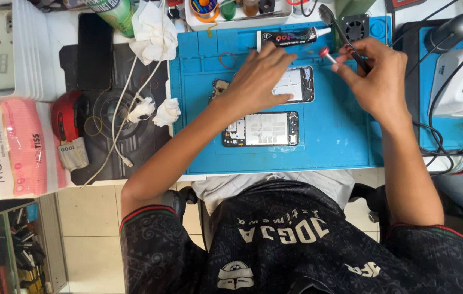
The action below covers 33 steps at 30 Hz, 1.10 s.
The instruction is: The person uses a small metal tool to scrape and clean a circuit board removed from a smartphone. They repeatedly wipe the board with a tissue and continue scraping different areas of the board while holding it in their left hand.
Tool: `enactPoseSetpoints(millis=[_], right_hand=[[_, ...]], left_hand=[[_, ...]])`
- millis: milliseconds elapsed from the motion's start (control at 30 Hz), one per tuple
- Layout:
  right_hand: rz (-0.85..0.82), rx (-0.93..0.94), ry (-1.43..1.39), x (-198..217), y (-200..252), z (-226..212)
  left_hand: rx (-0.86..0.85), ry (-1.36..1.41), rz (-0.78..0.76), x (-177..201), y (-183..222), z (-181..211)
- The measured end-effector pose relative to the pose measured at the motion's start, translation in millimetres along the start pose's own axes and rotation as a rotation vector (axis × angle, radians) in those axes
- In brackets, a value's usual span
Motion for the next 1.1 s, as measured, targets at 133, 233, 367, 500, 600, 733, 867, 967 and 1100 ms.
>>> enactPoseSetpoints(millis=[133,233,367,500,600,733,867,967,1100], right_hand=[[0.023,0.069,0.144,-2,7,-1],[0.021,0.087,0.239,-14,12,4],[0.045,0.066,0.300,-23,15,10],[0.138,0.191,0.344,-17,19,-5],[0.043,0.094,0.185,-20,16,-2],[-0.010,0.072,0.039,-22,14,-9],[-0.083,0.031,0.055,-30,11,-11],[-0.086,0.145,0.028,-37,2,-23],[-0.194,0.088,0.036,-57,-4,-25]], left_hand=[[0.059,-0.065,-0.114,-16,-5,-4],[-0.008,-0.072,-0.038,-14,-8,3],[0.032,-0.023,-0.105,-22,-7,-1],[0.021,-0.028,-0.133,-26,-9,1],[0.031,-0.033,-0.156,-28,-12,1],[-0.040,0.061,-0.088,-14,-15,7],[-0.034,0.284,-0.035,7,-11,4],[-0.061,0.339,0.005,28,-3,4],[-0.077,0.242,0.043,42,2,6]])
Point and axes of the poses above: each hand's wrist, its own y-axis away from the middle knuckle, its own x-axis out of the back of the hand, z = x × y, the point moved 8 cm from there along -y, towards the middle knuckle, and after that the axes turned 13 degrees about y, right-handed, at the moved point
